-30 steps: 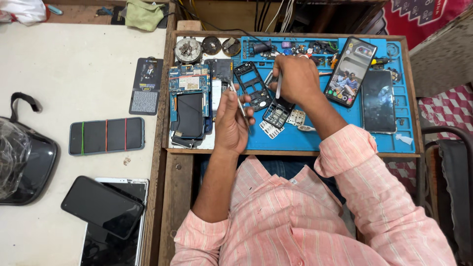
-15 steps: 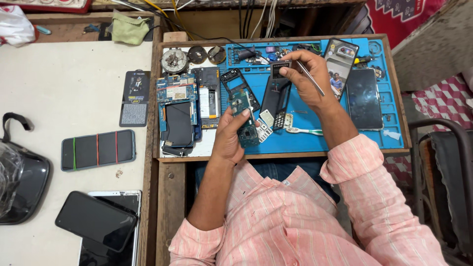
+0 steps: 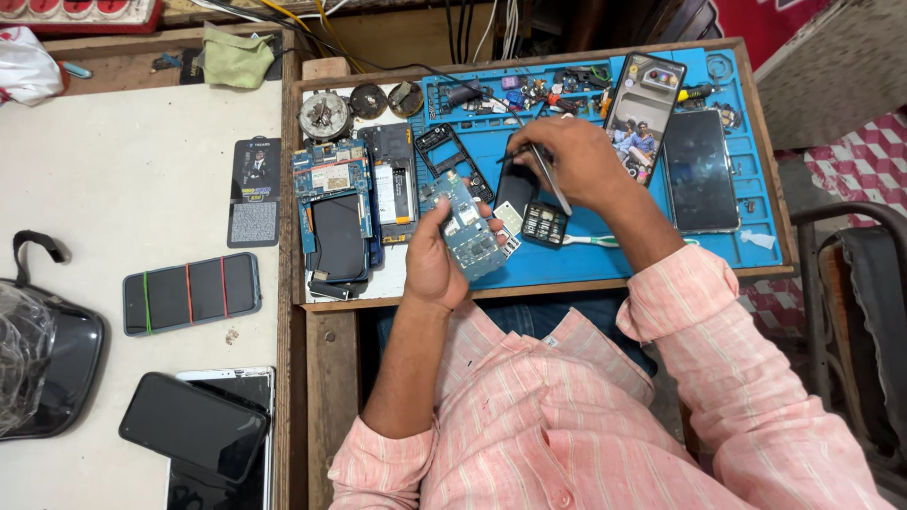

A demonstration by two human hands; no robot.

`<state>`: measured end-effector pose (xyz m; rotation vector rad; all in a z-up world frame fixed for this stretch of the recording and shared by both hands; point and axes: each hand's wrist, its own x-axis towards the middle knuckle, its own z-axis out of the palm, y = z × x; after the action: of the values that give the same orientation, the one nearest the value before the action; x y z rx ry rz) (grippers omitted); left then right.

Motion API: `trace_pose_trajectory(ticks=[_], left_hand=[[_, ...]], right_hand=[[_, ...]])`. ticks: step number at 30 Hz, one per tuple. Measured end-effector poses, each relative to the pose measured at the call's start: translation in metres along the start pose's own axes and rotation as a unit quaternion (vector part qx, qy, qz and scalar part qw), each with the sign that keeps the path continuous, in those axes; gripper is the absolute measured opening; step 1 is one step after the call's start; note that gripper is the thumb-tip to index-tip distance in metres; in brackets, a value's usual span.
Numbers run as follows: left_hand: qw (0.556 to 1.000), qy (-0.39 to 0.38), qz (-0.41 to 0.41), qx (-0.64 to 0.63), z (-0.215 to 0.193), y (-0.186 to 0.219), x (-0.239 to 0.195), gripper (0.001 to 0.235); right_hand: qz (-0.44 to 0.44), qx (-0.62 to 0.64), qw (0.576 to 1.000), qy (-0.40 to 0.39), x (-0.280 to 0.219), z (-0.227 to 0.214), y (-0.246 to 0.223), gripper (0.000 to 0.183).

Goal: The person cleans a small circuit board with a toothbrush, then uses tweezers to connect a ribbon cable to the board and a small display module. They handle the board and display, turning them over and adjusting the connection.

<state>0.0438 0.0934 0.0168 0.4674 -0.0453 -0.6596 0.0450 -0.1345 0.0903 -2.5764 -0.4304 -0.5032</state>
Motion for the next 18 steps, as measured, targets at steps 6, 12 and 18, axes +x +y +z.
trace_pose_trajectory(ticks=[6,12,18], left_hand=[[0.999,-0.044,-0.021,0.024,0.005,-0.007,0.003,0.073],[0.993,-0.1,-0.06,0.023,0.016,-0.021,0.013,0.082],[0.993,-0.08,-0.061,0.058,0.023,-0.025,0.014,0.084]], right_hand=[[0.035,0.149,0.984,0.095,-0.025,-0.008,-0.005,0.02],[-0.004,-0.016,0.996,0.086,-0.048,-0.006,0.004,0.024],[0.088,0.085,0.979,0.161,-0.065,-0.009,-0.002,0.024]])
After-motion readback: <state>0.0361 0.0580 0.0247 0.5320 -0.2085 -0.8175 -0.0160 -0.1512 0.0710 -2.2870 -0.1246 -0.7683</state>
